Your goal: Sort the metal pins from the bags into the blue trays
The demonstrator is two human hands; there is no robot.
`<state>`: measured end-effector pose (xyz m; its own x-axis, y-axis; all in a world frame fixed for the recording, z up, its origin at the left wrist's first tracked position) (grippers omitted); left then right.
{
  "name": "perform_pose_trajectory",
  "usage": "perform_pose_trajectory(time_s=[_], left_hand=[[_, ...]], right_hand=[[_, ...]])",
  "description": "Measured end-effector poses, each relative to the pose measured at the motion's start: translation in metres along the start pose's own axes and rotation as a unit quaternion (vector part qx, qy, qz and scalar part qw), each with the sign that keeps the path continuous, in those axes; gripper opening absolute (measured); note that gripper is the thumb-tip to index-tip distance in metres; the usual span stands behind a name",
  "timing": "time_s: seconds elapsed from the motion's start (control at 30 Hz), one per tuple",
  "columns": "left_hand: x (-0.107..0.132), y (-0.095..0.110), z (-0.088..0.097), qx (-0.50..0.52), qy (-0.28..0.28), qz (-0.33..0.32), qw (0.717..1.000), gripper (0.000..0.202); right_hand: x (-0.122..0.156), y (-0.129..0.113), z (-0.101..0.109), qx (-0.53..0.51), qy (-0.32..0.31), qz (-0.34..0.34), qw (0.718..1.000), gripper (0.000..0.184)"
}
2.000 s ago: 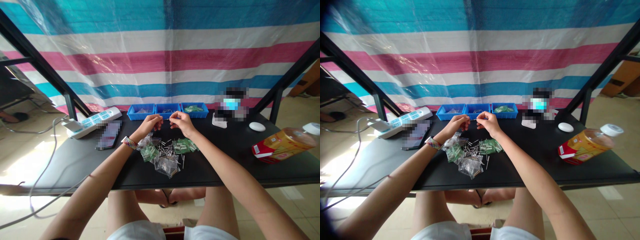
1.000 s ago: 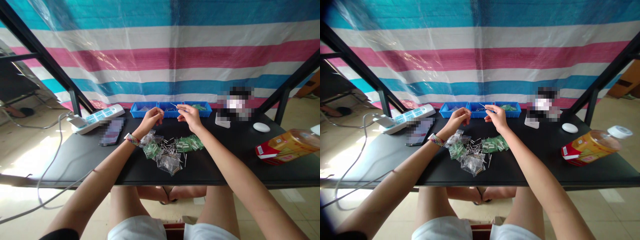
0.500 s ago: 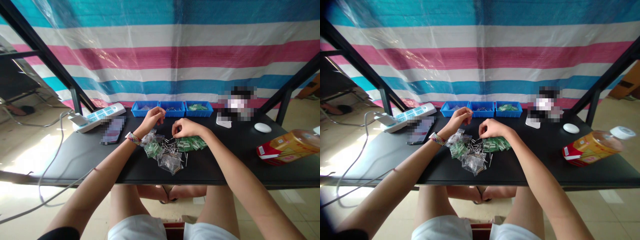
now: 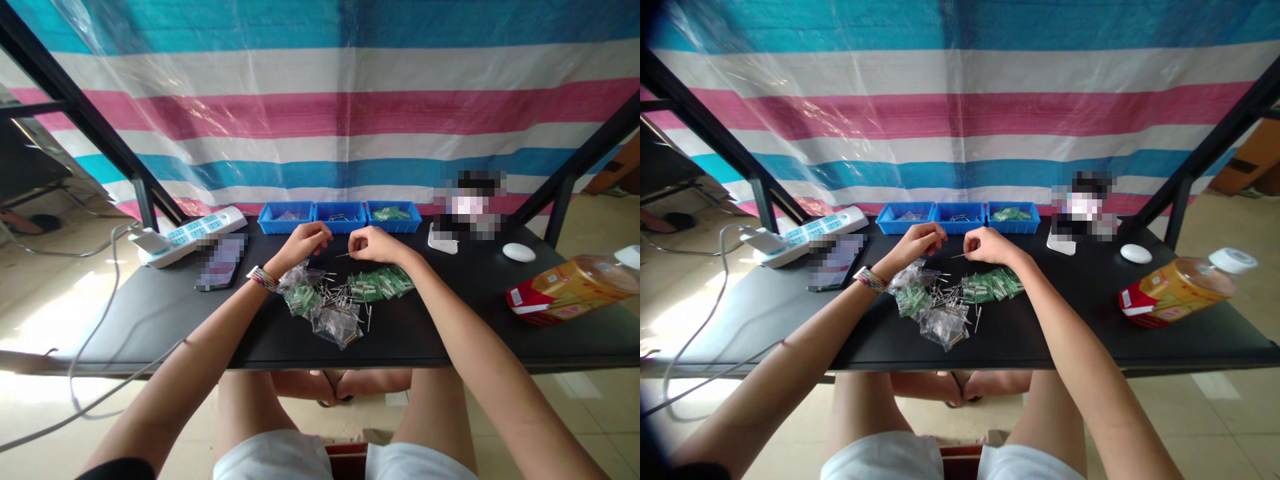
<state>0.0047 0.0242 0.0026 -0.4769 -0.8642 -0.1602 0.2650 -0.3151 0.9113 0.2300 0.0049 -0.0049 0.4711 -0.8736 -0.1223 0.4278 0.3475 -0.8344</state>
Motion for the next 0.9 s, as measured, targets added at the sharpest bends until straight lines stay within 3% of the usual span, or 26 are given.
perform_pose_trajectory(time_s=[0.17, 0.37, 0.6, 0.9], left_hand=[[0.0, -0.007, -0.003, -0.072, -0.035, -0.006, 0.997, 0.044], [-0.001, -0.011, 0.002, -0.106, 0.01, 0.016, 0.994, 0.051], [0.001, -0.001, -0.001, 0.008, -0.015, 0.044, 0.999, 0.04], [0.003, 0.006, 0.0, 0.042, 0.003, -0.002, 0.999, 0.03]], right_hand=[[-0.005, -0.002, -0.009, -0.066, 0.12, 0.065, 0.988, 0.012], [-0.006, -0.008, -0.016, -0.092, 0.165, 0.074, 0.979, 0.018], [-0.005, -0.01, -0.015, -0.148, 0.186, 0.049, 0.97, 0.021], [-0.004, -0.012, -0.02, -0.358, 0.173, -0.051, 0.916, 0.032]])
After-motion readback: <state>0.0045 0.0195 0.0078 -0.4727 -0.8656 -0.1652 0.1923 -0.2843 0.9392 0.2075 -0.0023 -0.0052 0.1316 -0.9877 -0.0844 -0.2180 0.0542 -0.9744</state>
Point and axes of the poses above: each hand's wrist, its own x-axis away from the middle knuckle, its own z-axis out of the back of the hand, y = z × x, the point moved 2 cm from there along -x, towards the middle knuckle, and after that the axes turned 5 degrees about -x, right-handed, at the moved point
